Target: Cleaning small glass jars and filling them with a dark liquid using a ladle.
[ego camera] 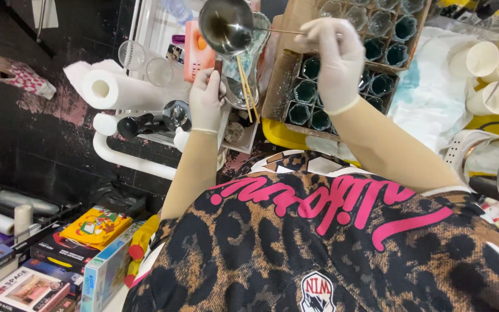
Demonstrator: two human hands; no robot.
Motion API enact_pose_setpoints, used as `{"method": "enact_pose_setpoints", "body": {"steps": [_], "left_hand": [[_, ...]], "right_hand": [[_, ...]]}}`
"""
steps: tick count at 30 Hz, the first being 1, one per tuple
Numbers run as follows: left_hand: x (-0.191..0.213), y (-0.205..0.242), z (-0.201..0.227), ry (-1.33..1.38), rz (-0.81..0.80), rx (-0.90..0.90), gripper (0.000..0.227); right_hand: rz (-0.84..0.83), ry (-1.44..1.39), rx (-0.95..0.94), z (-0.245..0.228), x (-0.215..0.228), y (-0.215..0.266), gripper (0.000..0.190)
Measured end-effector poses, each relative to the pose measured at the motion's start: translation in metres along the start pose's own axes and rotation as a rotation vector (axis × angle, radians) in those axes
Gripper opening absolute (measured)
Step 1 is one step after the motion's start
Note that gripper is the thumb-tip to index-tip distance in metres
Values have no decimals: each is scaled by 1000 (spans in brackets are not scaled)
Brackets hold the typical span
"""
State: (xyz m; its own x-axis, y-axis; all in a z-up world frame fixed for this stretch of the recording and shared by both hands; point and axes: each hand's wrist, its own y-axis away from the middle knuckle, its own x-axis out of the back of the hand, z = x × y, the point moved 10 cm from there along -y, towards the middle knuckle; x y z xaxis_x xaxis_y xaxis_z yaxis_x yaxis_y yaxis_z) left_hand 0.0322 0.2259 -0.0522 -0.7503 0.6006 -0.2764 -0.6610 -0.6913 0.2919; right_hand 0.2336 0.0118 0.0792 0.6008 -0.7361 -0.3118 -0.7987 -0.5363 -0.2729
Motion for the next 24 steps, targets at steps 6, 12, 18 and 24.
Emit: {"method": "enact_pose_setpoints", "body": {"steps": [6, 12, 18, 24], "left_hand": [[-62, 46, 38, -231, -189, -221, 23], [-122, 85, 48, -526, -369, -354, 25], [-158, 108, 36, -674, -509, -422, 25], [-173, 109, 7, -786, -543, -435, 25]], "right_hand": [[106, -76, 105, -57, 55, 42, 24], [260, -113, 141, -66, 125, 93, 33], [369, -41, 188, -80, 168, 154, 35], [442, -11, 146, -76, 190, 195, 30]]}}
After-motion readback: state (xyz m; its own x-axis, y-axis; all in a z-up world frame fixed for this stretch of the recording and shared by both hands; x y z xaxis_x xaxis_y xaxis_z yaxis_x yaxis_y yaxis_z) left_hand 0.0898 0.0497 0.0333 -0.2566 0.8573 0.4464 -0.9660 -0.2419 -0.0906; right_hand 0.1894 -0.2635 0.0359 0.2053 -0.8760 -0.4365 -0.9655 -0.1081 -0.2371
